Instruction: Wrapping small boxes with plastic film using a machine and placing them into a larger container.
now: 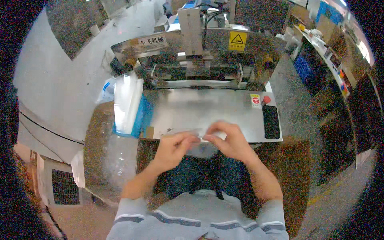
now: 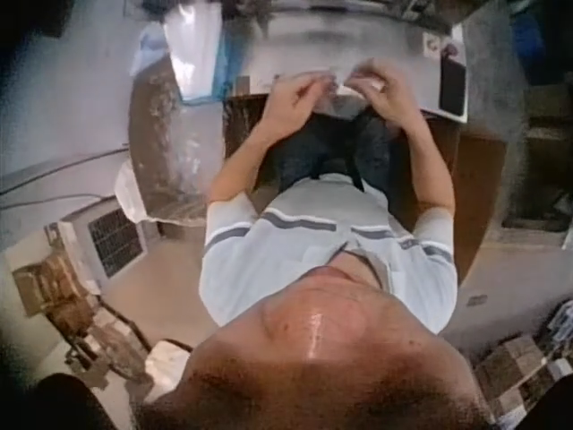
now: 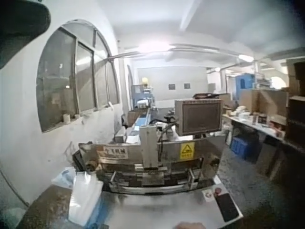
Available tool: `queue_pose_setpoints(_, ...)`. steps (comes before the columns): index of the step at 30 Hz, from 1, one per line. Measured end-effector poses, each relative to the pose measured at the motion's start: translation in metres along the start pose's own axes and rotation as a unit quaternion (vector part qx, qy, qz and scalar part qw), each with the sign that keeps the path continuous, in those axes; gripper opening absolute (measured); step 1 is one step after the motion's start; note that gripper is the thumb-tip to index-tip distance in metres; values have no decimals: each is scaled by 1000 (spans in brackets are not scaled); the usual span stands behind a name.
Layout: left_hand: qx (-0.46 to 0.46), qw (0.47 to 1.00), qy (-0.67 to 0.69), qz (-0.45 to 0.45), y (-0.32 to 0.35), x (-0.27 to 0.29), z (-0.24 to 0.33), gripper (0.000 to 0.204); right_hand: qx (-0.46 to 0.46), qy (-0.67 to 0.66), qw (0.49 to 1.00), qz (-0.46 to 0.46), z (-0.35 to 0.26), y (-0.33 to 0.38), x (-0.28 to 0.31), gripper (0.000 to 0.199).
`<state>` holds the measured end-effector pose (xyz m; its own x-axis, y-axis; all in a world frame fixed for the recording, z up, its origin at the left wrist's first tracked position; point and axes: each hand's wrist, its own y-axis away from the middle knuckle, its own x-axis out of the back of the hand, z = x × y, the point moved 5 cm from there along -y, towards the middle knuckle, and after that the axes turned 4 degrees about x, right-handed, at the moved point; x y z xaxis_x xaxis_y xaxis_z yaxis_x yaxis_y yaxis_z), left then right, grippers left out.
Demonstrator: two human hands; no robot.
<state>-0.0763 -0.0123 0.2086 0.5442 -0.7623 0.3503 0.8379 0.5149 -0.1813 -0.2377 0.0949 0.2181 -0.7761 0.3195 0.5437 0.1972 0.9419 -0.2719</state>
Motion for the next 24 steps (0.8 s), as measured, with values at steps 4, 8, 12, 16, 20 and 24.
queue_pose_setpoints(4, 119, 991, 56, 12, 10, -20, -16, 16, -101, 20, 994, -30, 20, 18, -6, 10)
queue_pose_setpoints(8, 232, 970, 50, 50, 15, -25, -65, 18, 155, 100, 964, 193, -4, 18, 2, 11)
queue_pose_setpoints(12, 37, 972, -136, 189, 11, -15, -55, 37, 136, 114, 982, 57, 22, 18, -16, 15)
queue_pose_setpoints(16, -147, 970, -192, -32, -17, -34, 3, 39, 120, 172, 978, -8, 36, 23, -28, 18)
queue_pose_setpoints(20, -40, 931, -284, -225, -40, -44, -41, 24, 113, 182, 977, 9, 45, 25, -21, 17)
queue_pose_setpoints(24, -8, 920, -312, -238, -41, -36, -56, 22, 56, 102, 992, -37, 60, 33, -4, 17)
